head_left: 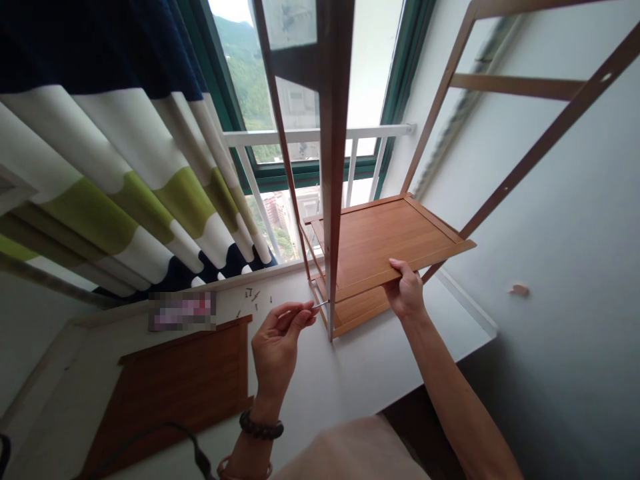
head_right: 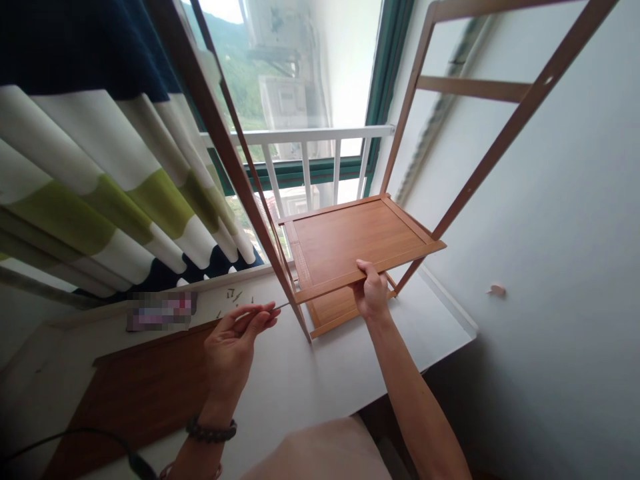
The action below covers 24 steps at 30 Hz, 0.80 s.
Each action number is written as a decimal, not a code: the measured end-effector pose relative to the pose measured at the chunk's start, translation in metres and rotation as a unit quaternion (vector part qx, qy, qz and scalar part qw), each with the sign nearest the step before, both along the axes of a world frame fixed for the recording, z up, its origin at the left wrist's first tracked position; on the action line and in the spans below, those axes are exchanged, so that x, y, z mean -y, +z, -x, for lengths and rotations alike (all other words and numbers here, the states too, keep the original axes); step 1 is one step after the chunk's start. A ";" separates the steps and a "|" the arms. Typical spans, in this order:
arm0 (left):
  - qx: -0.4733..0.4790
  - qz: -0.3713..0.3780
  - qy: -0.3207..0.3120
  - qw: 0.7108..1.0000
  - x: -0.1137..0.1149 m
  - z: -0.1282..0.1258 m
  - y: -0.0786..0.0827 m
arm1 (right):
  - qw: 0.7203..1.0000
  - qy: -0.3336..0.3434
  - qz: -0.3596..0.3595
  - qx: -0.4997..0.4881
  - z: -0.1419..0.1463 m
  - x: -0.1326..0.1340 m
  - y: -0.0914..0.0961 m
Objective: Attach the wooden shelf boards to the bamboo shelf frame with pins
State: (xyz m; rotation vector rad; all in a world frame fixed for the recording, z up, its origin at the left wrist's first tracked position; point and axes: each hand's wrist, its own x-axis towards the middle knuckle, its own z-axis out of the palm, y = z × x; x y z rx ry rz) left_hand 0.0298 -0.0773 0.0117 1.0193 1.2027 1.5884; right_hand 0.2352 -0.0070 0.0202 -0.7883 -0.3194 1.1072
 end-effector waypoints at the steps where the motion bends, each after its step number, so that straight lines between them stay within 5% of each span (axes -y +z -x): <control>1: -0.016 -0.017 -0.002 1.000 -0.001 0.001 -0.002 | 1.000 0.004 0.003 0.002 -0.001 0.000 0.000; 7: -0.153 -0.079 -0.017 0.985 -0.001 0.003 -0.007 | 1.000 0.009 0.010 -0.005 -0.010 -0.003 0.001; 24: -0.067 0.050 -0.052 0.995 0.006 0.018 -0.001 | 1.000 0.021 -0.012 -0.004 0.003 0.003 0.004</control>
